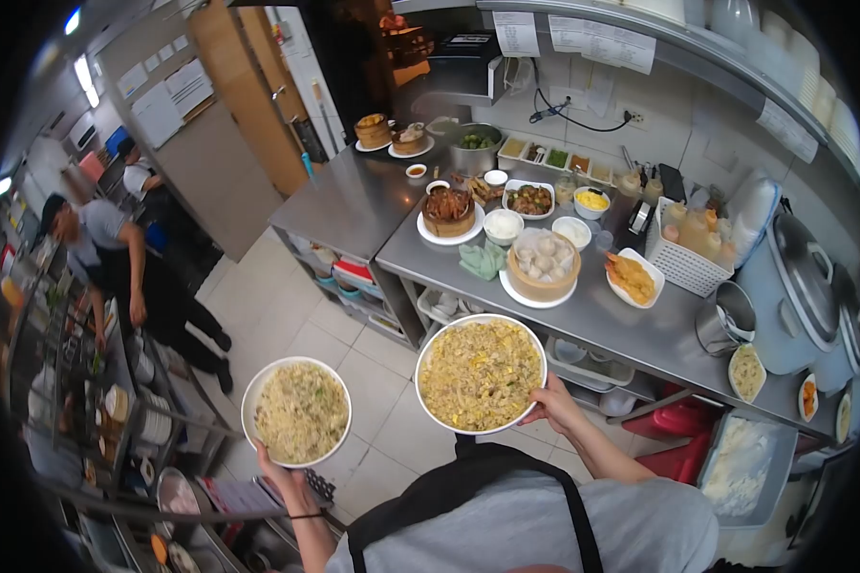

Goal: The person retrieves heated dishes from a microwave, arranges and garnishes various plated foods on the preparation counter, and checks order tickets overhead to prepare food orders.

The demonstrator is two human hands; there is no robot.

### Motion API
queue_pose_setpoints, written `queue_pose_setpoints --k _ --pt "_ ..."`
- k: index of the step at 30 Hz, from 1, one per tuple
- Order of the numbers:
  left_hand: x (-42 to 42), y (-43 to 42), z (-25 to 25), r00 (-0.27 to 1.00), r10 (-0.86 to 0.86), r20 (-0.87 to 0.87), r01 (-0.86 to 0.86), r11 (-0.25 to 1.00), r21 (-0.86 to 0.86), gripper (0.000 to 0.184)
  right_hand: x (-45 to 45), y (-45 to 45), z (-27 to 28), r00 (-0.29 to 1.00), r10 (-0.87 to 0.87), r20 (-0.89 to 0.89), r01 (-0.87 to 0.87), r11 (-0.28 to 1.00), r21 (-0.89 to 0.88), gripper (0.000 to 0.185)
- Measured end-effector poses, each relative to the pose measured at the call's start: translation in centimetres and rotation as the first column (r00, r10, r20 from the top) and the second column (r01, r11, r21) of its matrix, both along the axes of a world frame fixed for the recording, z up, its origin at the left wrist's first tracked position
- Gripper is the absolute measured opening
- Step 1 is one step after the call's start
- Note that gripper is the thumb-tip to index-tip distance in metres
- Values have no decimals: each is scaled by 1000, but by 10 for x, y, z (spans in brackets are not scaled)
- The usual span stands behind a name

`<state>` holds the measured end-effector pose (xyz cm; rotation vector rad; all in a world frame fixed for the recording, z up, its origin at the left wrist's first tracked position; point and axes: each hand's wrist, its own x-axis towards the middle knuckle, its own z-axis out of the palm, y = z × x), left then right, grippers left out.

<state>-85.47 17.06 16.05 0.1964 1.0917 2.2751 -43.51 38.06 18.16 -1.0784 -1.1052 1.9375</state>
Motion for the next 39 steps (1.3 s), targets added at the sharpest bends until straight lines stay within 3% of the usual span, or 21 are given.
queue_pose_setpoints --k 2,7,14,19,23,24,28,33,37,39 --pt "-29 64 17 999 -34 -19 36 993 111 51 -29 36 3 999 -39 -20 40 999 13 50" --pt "-126 188 16 989 -142 -43 147 980 131 52 -123 123 8 996 -40 -79 46 996 71 55" --pt "-256 330 0 944 -329 39 322 938 126 55 -260 239 14 983 -123 -137 122 992 -17 56" --pt "-335 454 19 926 -375 48 378 922 -82 55 -356 308 -11 947 -304 -108 301 953 -37 56" --pt "-387 539 22 840 -532 110 543 828 -144 54 -408 340 -15 915 -399 -68 400 916 8 50" --pt "-397 556 20 814 -564 139 580 801 -146 53 -416 344 -10 904 -425 -39 423 905 -48 48" --pt "-439 616 -2 788 -590 175 615 748 -250 52 -448 371 -55 861 -508 -29 506 860 -63 48" --pt "-477 668 -16 653 -740 161 751 605 -265 57 -463 390 -61 870 -489 -65 482 870 -100 49" --pt "-490 695 -4 664 -736 131 723 587 -364 62 -476 396 -49 884 -462 -75 449 882 -143 56" --pt "-510 718 -19 450 -861 237 888 404 -218 65 -475 399 -47 894 -447 -14 442 887 -133 55"
